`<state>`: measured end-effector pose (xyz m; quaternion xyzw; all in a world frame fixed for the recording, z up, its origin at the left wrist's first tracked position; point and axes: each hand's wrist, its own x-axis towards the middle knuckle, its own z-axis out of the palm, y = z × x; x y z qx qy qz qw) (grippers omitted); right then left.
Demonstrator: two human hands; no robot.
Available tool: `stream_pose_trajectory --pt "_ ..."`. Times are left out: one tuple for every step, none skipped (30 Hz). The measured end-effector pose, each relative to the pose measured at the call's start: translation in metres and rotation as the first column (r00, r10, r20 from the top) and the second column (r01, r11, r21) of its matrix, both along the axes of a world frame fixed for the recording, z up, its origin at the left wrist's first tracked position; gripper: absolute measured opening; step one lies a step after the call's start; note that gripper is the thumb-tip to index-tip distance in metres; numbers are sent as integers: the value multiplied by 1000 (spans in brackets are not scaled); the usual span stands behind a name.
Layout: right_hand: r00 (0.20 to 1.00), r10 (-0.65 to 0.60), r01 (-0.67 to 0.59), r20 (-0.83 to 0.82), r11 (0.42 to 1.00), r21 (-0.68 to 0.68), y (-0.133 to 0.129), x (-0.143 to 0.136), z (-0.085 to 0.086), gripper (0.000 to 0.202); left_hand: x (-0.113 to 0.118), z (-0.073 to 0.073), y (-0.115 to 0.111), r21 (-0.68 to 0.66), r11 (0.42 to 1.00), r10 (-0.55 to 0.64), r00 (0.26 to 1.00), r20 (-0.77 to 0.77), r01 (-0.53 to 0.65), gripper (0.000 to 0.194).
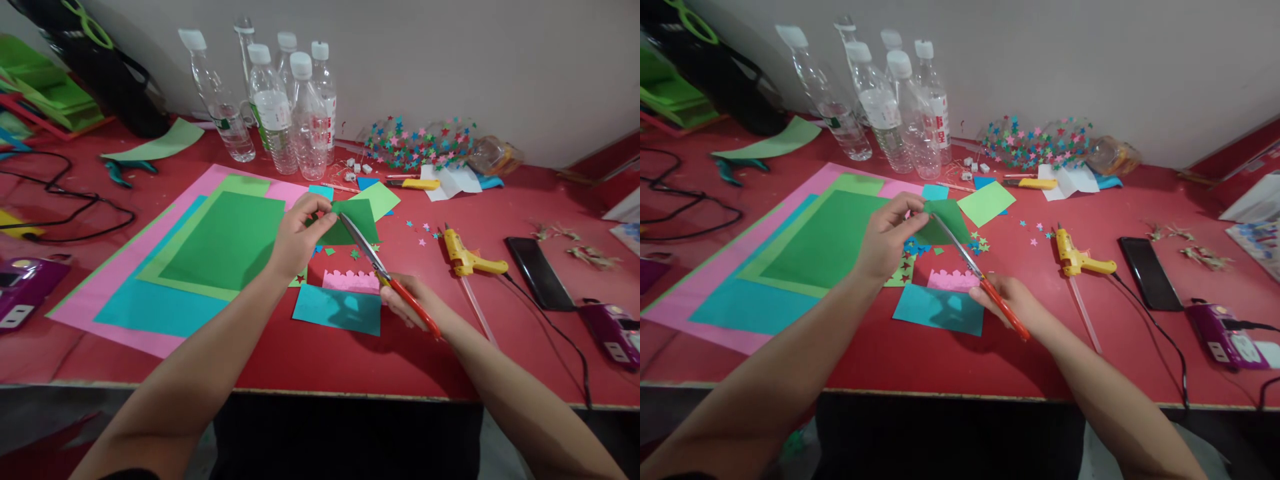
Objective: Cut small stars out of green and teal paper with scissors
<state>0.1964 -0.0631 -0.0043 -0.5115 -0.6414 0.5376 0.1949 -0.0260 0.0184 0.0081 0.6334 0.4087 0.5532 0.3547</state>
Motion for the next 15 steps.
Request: stream_pose_trajectory --pt "1000 7 -7 0 1000 -3 0 0 0 46 0 0 0 4 1000 0 1000 3 0 13" --pt "1000 11 -11 -2 1000 -7 0 1 1 47 0 0 0 6 1000 1 1000 7 -1 13" --pt "1000 13 -13 -3 1000 -11 0 1 1 48 0 0 0 8 1000 5 1000 10 -5 13" --pt "1000 14 -15 -3 1000 -14 1 1 2 48 0 0 0 9 1000 8 1000 10 -8 13" --pt "1000 18 -18 -2 1000 -15 1 1 2 49 0 0 0 12 1000 10 1000 9 -10 13" --pt "1000 21 -21 -2 1000 -14 1 1 3 49 -1 1 0 14 1000 10 1000 7 -10 13" --pt "1000 23 -23 -3 1000 -10 1 0 3 49 -1 1 1 17 1000 9 1000 7 -10 13" --pt "1000 25 -25 -6 1000 -6 1 0 3 49 -2 1 1 18 1000 9 1000 6 -9 12" --pt "1000 27 -27 -12 1000 -2 1 0 3 49 -2 1 1 19 1000 8 1000 6 -8 12" --pt "1000 24 -24 -17 1000 1 0 0 4 49 -2 2 1 17 1000 7 1000 5 -8 12" --pt "1000 18 -18 -19 1000 2 0 0 4 48 -2 2 0 13 1000 5 1000 3 -5 12" --pt "1000 14 -14 -17 1000 1 0 0 4 48 -2 2 0 8 1000 0 1000 0 0 12" --pt "1000 12 -12 -13 1000 -3 0 0 4 48 -1 2 -1 4 1000 -10 1000 -5 10 12" --pt "1000 9 -9 -10 1000 -7 1 -1 5 48 -1 2 -1 0 1000 -23 1000 -9 23 12" --pt "1000 5 -5 -9 1000 -12 1 -1 5 48 0 2 -2 -3 999 -38 999 -14 38 12"
